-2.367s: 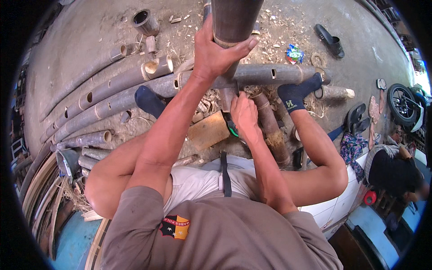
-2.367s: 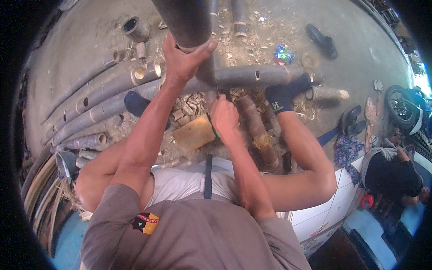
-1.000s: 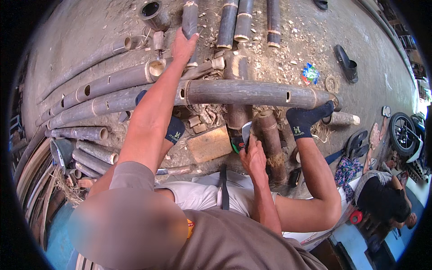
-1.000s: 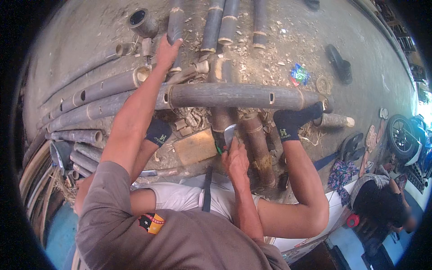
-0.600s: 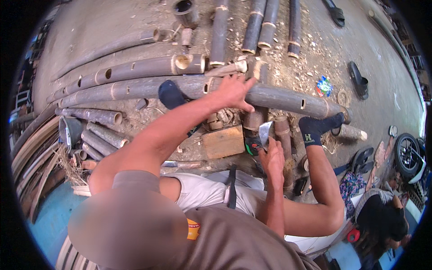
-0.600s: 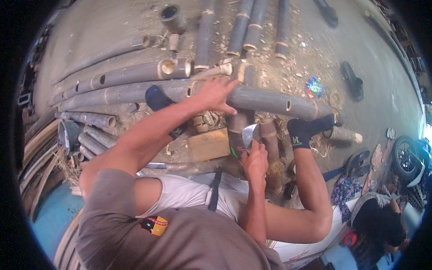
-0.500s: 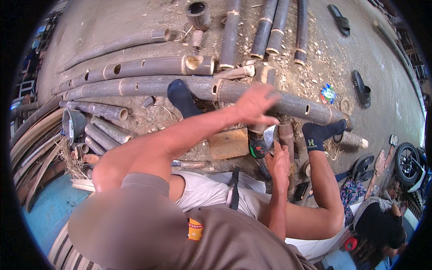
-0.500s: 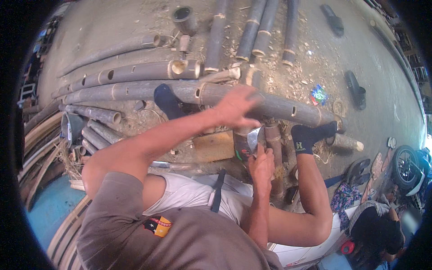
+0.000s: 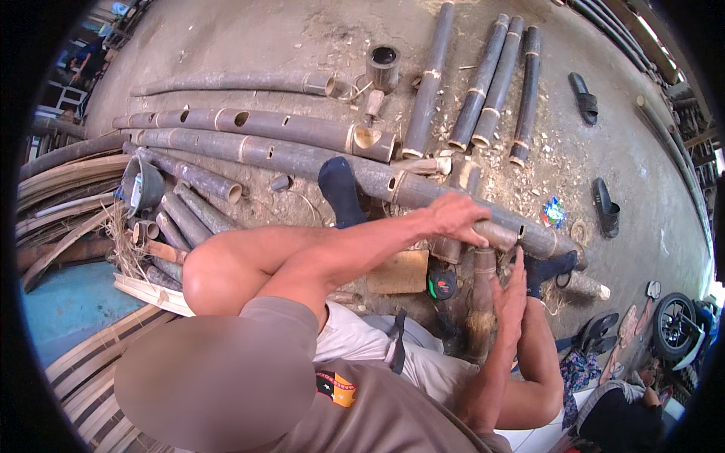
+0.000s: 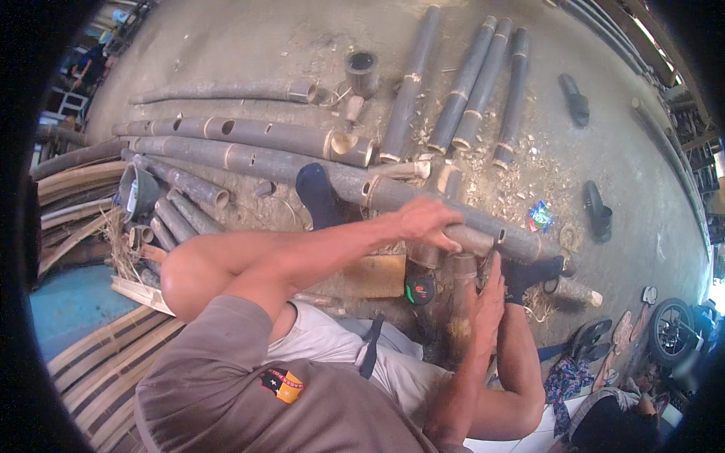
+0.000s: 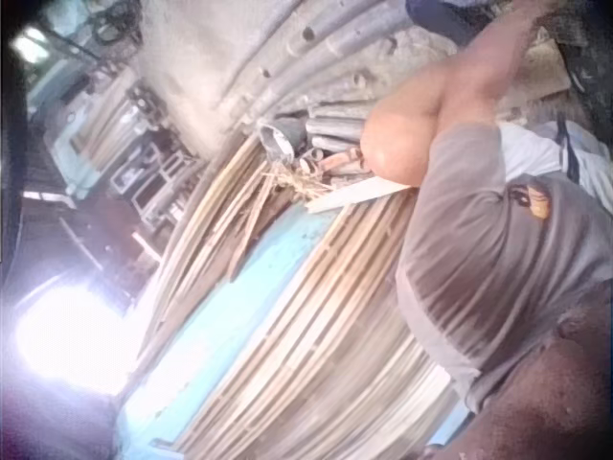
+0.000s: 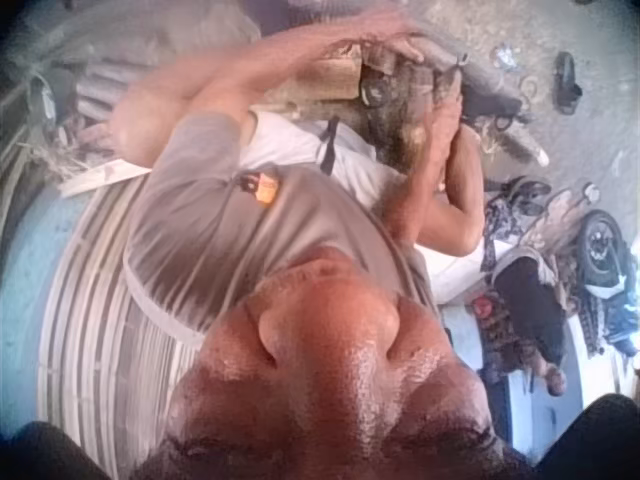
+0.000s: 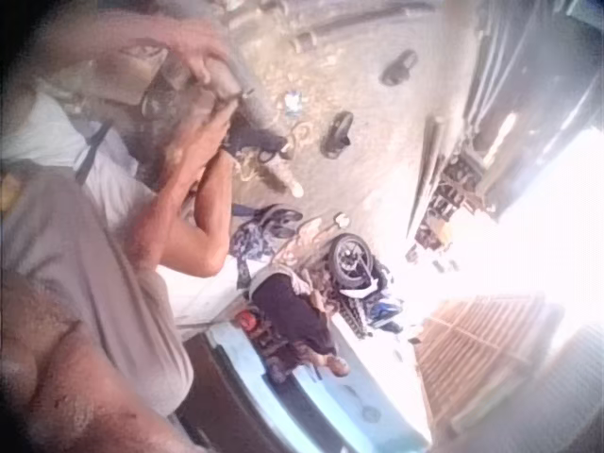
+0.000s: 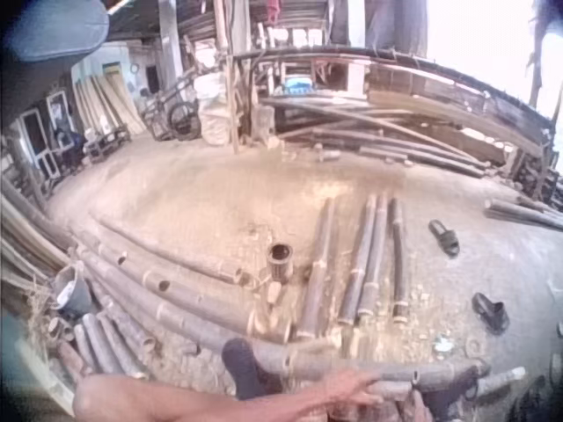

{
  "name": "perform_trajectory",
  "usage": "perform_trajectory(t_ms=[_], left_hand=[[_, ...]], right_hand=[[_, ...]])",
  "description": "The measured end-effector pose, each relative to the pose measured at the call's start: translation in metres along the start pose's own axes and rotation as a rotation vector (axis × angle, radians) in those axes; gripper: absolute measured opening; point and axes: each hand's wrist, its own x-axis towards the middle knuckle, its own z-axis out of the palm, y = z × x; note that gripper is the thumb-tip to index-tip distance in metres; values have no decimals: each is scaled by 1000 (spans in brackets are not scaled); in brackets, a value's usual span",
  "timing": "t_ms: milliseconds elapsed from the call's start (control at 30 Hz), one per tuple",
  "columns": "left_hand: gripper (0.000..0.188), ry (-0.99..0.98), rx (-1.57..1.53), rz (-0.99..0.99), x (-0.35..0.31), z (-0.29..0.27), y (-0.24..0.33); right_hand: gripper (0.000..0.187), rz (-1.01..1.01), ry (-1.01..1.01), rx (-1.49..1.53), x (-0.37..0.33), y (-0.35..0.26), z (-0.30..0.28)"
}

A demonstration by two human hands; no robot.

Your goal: The person sits on the floor and measures several bamboo poles with a tape measure, marking lengths with a pen. The person handles the poles one at a time, aligns the tape, and writes measurements on the bamboo.

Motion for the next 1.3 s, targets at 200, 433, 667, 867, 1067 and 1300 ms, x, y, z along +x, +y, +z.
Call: perform_trajectory(t_ms=[200,433,667,867,1067,1300], left_hand=[[52,633,-214,-88,19,-95,-55],[33,1322,-692,-295,33,-213,-186],[29,1372,-701,-361,46,-238,-272],[47,1266,-457,-531,36,-225,-324],[56,1267,-394,-604,57,-214,-339],[50,1450,-154,-239,50,-199,-200]], right_hand=[[113,286,-167,-223,-32,67,57],[73,404,-198,-208,-31,101,80],[77,317,10,97,-50,24,25],[72,309,27,383,-15,-29,-36],[65,329,-197,1442,-47,-40,-107],[95,244,-306,2158,-71,-16,-14]])
